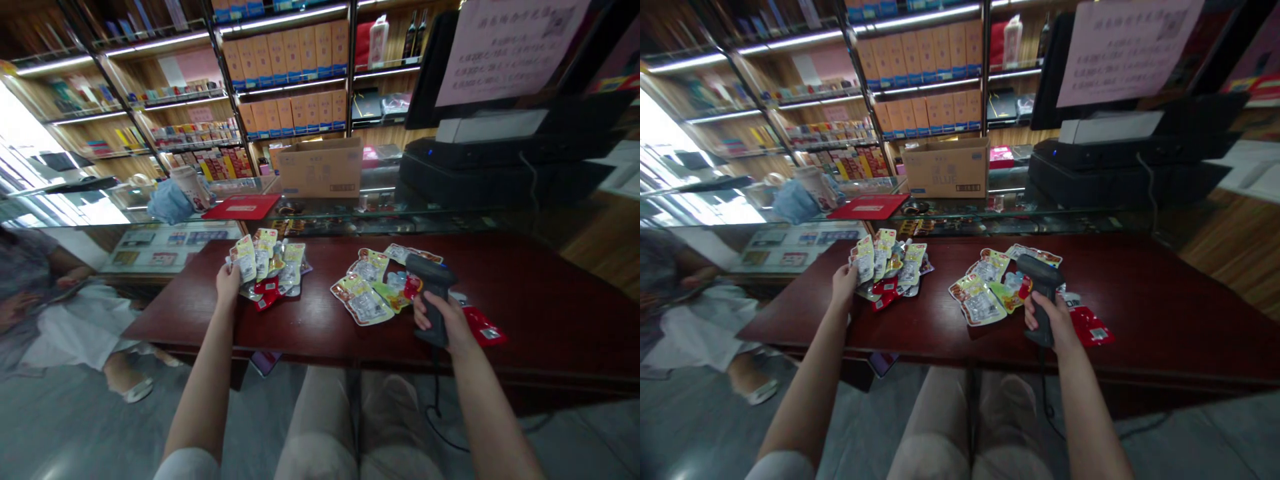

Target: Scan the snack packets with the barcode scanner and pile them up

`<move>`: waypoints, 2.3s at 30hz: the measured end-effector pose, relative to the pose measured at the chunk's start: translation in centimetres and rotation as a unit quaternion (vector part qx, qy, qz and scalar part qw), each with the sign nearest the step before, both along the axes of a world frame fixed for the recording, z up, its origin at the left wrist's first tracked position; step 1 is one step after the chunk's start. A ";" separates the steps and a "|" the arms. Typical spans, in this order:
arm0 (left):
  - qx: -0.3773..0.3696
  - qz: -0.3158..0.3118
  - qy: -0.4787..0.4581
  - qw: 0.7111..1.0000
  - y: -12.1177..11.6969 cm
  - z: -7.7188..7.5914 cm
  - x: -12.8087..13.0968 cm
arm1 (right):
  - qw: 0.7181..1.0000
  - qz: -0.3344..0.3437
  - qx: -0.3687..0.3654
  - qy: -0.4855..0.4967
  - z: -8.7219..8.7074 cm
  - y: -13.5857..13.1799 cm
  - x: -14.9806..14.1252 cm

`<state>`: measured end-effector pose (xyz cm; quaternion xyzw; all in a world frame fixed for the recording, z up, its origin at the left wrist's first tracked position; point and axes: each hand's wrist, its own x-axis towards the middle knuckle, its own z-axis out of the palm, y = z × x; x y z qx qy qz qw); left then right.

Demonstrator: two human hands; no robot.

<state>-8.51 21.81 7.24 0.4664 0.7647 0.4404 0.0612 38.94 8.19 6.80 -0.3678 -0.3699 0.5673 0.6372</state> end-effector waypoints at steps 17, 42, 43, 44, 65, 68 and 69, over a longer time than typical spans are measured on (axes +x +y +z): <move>-0.097 0.017 0.069 0.993 -1.9 1.7 1.7 | 1.000 0.009 -0.003 -0.016 0.5 -0.3 -0.2; 0.029 -0.077 0.199 0.977 -3.5 2.4 5.5 | 1.000 0.005 -0.004 -0.005 0.9 -0.2 -0.4; 0.040 -0.090 0.204 0.974 -3.6 2.7 5.8 | 1.000 0.003 -0.002 -0.005 0.8 -0.2 -0.3; 0.052 -0.103 0.211 0.971 -3.7 3.1 6.4 | 1.000 0.000 -0.001 -0.005 0.7 -0.1 -0.3; 0.129 -0.219 0.310 0.916 -3.3 5.0 13.4 | 1.000 -0.007 0.004 -0.009 0.4 -0.1 -0.2; 0.122 -0.287 0.312 0.897 -4.0 6.0 16.4 | 1.000 -0.010 0.003 -0.007 0.5 -0.2 -0.2; 0.095 -0.322 0.314 0.888 -4.2 6.2 17.7 | 1.000 -0.010 0.003 -0.005 0.5 -0.2 -0.1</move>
